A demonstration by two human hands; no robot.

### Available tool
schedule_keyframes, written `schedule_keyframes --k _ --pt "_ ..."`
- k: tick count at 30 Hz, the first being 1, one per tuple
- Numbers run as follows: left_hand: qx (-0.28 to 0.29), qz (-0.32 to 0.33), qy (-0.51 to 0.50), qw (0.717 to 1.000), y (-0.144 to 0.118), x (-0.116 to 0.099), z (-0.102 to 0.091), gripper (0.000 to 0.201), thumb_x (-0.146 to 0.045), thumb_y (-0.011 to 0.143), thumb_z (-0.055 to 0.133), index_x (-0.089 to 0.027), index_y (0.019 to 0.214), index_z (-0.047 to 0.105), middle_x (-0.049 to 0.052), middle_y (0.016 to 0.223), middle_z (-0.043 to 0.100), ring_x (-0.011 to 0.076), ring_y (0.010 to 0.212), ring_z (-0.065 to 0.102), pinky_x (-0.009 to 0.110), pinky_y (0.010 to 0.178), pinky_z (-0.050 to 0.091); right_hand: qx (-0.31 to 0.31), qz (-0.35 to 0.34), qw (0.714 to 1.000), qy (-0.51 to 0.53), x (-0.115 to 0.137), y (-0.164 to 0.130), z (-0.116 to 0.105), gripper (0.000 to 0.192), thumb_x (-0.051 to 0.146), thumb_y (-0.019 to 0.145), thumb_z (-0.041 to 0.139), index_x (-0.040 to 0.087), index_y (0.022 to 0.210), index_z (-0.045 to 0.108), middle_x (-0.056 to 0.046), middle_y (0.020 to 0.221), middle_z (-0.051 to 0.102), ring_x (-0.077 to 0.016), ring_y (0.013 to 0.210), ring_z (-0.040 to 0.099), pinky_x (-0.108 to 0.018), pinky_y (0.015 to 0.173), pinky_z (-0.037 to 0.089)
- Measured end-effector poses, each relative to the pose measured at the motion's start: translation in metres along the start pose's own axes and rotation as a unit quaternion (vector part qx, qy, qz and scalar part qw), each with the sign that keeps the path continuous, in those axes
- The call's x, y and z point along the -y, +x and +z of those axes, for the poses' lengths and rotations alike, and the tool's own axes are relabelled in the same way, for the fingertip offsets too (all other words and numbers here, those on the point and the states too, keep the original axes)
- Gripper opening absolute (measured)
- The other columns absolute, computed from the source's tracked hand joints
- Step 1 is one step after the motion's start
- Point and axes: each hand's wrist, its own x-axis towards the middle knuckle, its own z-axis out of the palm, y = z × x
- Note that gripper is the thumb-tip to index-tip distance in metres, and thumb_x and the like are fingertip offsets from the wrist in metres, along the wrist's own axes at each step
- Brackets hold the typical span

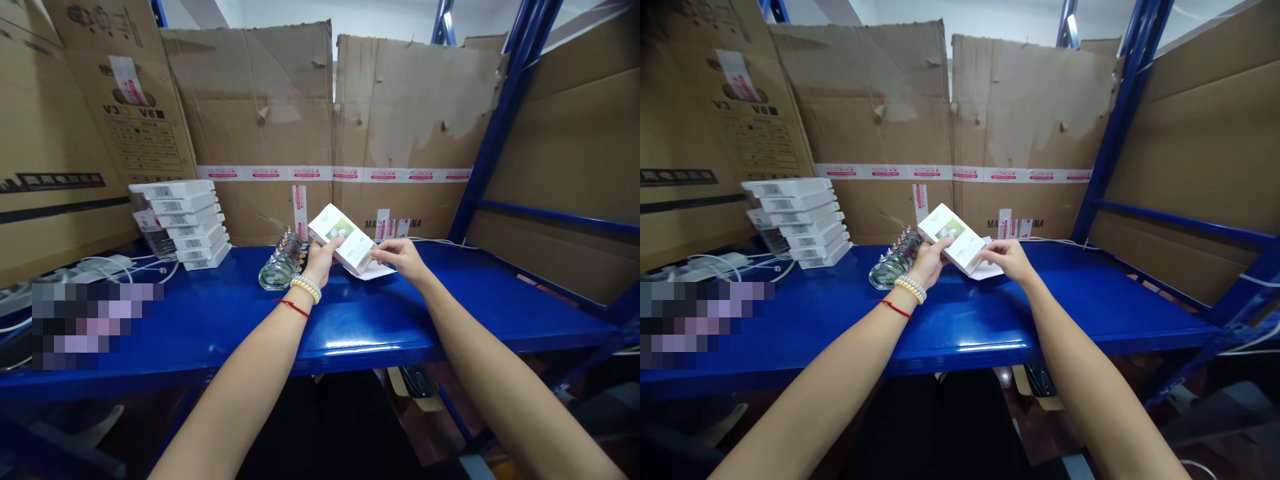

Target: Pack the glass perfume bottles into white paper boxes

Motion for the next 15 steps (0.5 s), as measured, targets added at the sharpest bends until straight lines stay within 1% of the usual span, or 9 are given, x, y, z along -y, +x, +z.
schedule_keyframes --k 2,3,4,5,7,10,11,13,15 --pt "-0.001 -0.006 0.010 1.000 0.0003 0.0001 -0.0001 0.046 -0.029 0.054 0.082 -0.015 0.094 0.062 0.007 0.090 0.072 0.0242 0.090 0.067 0.038 0.080 0.054 -0.098 -0.021 0.995 -0.025 -0.0014 0.0017 -0.0024 0.027 0.039 0.062 0.074 0.016 0.054 0.061 0.001 0.048 0.053 -0.0091 0.048 0.045 -0.025 0.048 0.036" --pt "0.000 -0.008 0.015 1.000 0.0003 0.0003 -0.0003 0.047 -0.029 0.055 0.082 -0.015 0.095 0.062 0.007 0.091 0.072 0.0242 0.090 0.067 0.038 0.080 0.054 -0.132 -0.025 0.991 -0.030 -0.0025 0.0028 -0.0034 0.027 0.038 0.062 0.073 0.017 0.054 0.059 0.002 0.048 0.052 -0.0085 0.047 0.043 -0.024 0.047 0.035" --pt "0.005 -0.011 0.019 1.000 0.0002 0.0007 -0.0004 0.047 -0.029 0.056 0.082 -0.015 0.097 0.062 0.008 0.092 0.072 0.0242 0.090 0.068 0.039 0.080 0.055 -0.146 -0.022 0.989 -0.027 -0.0037 0.0039 -0.0041 0.025 0.038 0.061 0.073 0.017 0.057 0.060 0.002 0.050 0.053 -0.0084 0.048 0.043 -0.024 0.046 0.035" --pt "0.010 -0.013 0.022 1.000 0.0001 0.0011 -0.0005 0.047 -0.029 0.057 0.081 -0.015 0.098 0.062 0.008 0.093 0.072 0.0242 0.090 0.068 0.039 0.081 0.055 -0.139 -0.010 0.990 -0.017 -0.0048 0.0048 -0.0046 0.024 0.037 0.061 0.074 0.017 0.063 0.061 0.002 0.053 0.055 -0.0086 0.048 0.044 -0.024 0.046 0.035" --pt "0.021 -0.011 0.021 0.999 -0.0001 0.0020 -0.0005 0.046 -0.030 0.059 0.081 -0.015 0.099 0.062 0.009 0.096 0.072 0.0241 0.091 0.068 0.039 0.083 0.054 -0.083 0.036 0.996 0.017 -0.0066 0.0059 -0.0047 0.031 0.038 0.060 0.075 0.016 0.080 0.065 0.000 0.060 0.060 -0.0099 0.050 0.048 -0.023 0.043 0.036" --pt "0.026 -0.002 0.013 1.000 0.0004 0.0035 -0.0005 0.046 -0.030 0.061 0.081 -0.014 0.099 0.061 0.011 0.099 0.071 0.0242 0.092 0.068 0.040 0.086 0.053 0.033 0.109 0.991 0.068 -0.0072 0.0050 -0.0044 0.047 0.039 0.063 0.076 0.016 0.103 0.064 -0.001 0.065 0.064 -0.0122 0.053 0.055 -0.023 0.043 0.041" --pt "0.021 0.000 0.015 1.000 0.0009 0.0041 -0.0006 0.046 -0.030 0.062 0.081 -0.013 0.099 0.060 0.012 0.099 0.071 0.0243 0.092 0.068 0.041 0.087 0.052 0.069 0.120 0.987 0.086 -0.0069 0.0042 -0.0046 0.051 0.038 0.064 0.077 0.017 0.108 0.063 -0.001 0.067 0.064 -0.0127 0.054 0.056 -0.024 0.045 0.043" --pt "0.011 0.002 0.021 1.000 0.0023 0.0053 -0.0010 0.047 -0.030 0.062 0.081 -0.013 0.100 0.058 0.013 0.098 0.070 0.0243 0.090 0.068 0.042 0.086 0.052 0.121 0.120 0.978 0.120 -0.0057 0.0023 -0.0052 0.058 0.036 0.064 0.078 0.018 0.117 0.060 -0.001 0.070 0.066 -0.0126 0.056 0.058 -0.024 0.048 0.046" --pt "0.003 0.002 0.025 1.000 0.0041 0.0066 -0.0016 0.047 -0.032 0.064 0.081 -0.013 0.100 0.057 0.013 0.098 0.070 0.0234 0.088 0.068 0.042 0.085 0.052 0.149 0.109 0.972 0.149 -0.0041 0.0007 -0.0063 0.068 0.031 0.062 0.080 0.020 0.125 0.055 -0.001 0.073 0.068 -0.0122 0.057 0.059 -0.024 0.051 0.047"
